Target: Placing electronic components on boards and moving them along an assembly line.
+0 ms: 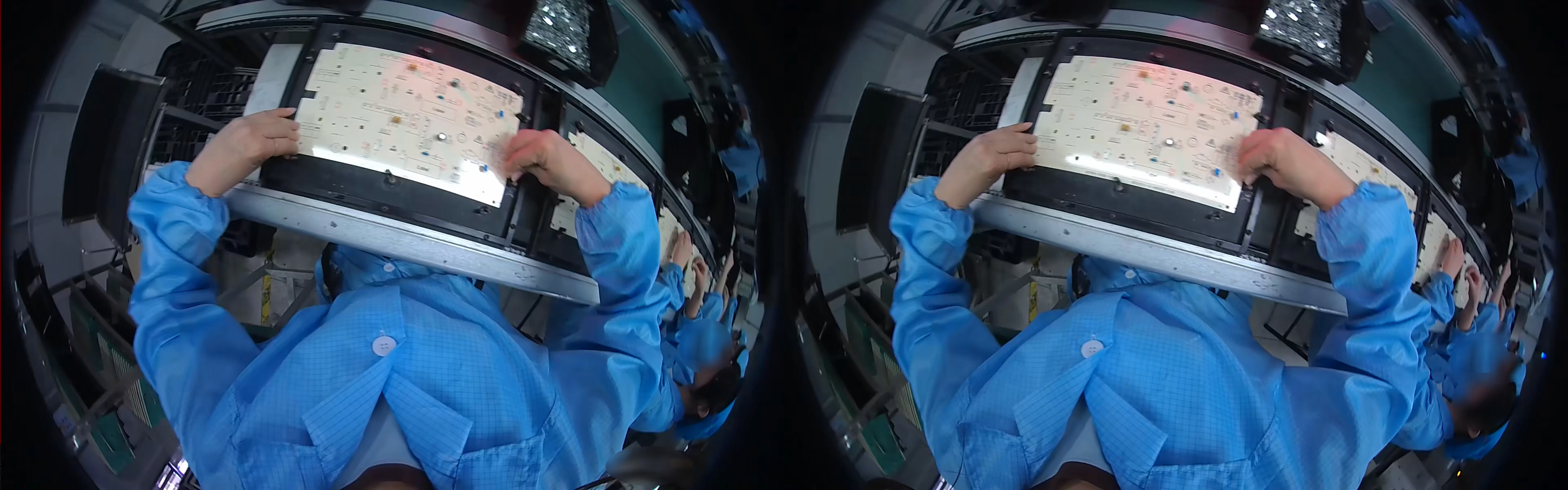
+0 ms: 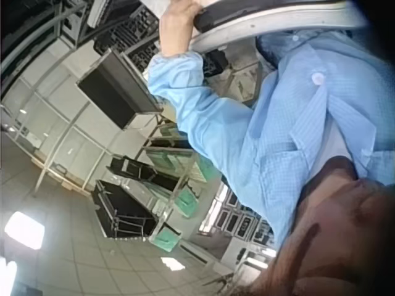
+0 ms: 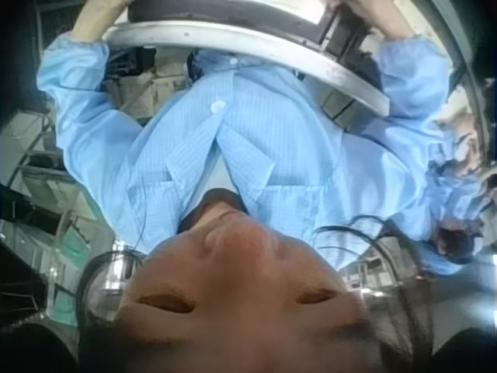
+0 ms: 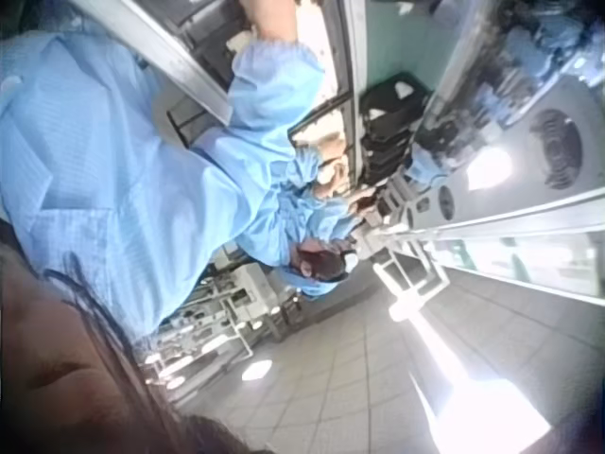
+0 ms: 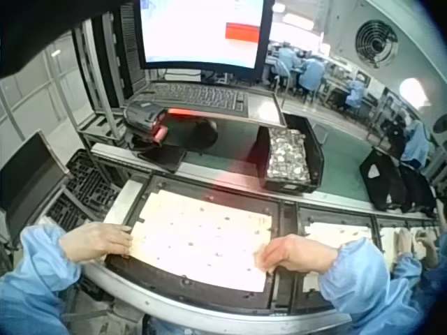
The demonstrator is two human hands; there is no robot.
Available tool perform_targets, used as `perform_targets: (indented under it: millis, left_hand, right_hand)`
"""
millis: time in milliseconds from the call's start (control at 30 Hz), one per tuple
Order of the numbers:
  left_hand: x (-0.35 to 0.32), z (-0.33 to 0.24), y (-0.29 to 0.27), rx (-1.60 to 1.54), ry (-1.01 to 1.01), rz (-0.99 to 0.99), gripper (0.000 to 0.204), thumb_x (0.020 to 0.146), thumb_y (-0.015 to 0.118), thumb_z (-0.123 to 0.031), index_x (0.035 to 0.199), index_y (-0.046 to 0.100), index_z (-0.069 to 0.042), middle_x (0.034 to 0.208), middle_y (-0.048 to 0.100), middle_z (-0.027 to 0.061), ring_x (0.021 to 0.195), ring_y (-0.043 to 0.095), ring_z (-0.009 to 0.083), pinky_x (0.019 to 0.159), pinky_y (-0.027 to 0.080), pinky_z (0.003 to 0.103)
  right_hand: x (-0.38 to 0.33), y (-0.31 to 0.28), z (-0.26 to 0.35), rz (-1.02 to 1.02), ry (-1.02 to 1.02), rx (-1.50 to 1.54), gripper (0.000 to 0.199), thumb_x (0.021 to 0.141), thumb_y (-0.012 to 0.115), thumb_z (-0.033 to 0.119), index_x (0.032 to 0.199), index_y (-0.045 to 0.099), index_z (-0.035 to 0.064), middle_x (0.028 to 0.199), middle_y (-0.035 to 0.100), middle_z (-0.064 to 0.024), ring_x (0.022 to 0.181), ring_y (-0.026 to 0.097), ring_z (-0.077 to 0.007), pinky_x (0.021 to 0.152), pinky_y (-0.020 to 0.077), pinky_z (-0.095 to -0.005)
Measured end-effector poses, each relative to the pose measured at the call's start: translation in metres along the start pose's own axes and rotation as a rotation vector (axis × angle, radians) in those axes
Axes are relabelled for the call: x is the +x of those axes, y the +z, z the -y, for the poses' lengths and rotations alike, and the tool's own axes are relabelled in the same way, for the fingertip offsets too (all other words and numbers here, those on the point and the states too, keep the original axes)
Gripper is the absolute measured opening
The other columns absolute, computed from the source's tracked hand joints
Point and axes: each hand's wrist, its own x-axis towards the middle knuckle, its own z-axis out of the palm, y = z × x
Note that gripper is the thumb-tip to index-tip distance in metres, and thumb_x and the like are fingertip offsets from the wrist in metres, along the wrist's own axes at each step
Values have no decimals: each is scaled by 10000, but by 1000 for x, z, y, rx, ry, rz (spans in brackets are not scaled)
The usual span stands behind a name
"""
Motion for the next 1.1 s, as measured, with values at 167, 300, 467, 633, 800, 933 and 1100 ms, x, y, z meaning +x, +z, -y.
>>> perform_targets:
  millis: [167,300,467,633,800,933,1100]
  left_hand:
    - [23,1,-19,217,238,253,171,752,634,-85,915,635,-31,992,650,86,1118,626,300,1031,506,373]
    - [21,-1,-13,138,85,141,284,761,653,-40,1044,656,-56,1133,633,102,1155,596,302,1009,504,372]
    - [-13,3,7,-244,-330,-97,297,824,677,-7,1118,687,-51,1231,626,108,1202,581,298,989,506,375]
    - [-12,4,14,-269,-334,-193,165,823,683,-18,987,685,-45,1089,660,92,1191,581,290,972,507,362]
    - [1,5,25,-178,-275,-318,91,815,689,-11,895,648,-24,952,635,99,1006,603,294,861,504,368]
    - [20,11,22,-189,-353,-428,121,833,696,-72,927,660,-4,868,625,104,902,579,288,816,481,376]
    - [60,47,28,39,-450,-607,196,829,731,-134,962,686,3,973,610,127,1016,536,297,901,451,388]
  right_hand:
    - [-2,7,3,-38,43,59,307,680,603,-164,895,735,12,855,669,-132,823,660,-302,746,544,-346]
    - [-18,29,18,-312,24,-287,312,718,582,-166,961,709,-16,903,672,-153,916,649,-321,808,536,-357]
    - [-18,73,83,-489,169,-235,277,724,738,6,988,655,-5,952,591,-145,898,585,-338,775,497,-399]
    - [-6,108,71,-518,176,-442,137,849,695,83,918,589,29,769,593,-138,748,605,-318,628,471,-419]
    - [8,135,77,-816,480,-441,121,919,649,102,987,572,39,700,578,-153,648,602,-341,560,458,-431]
    - [8,131,83,-816,647,-362,197,926,657,127,1064,548,38,673,572,-134,614,595,-322,539,447,-419]
    - [12,112,96,-809,575,-336,212,917,666,112,1078,555,32,666,539,-103,590,543,-265,547,436,-378]
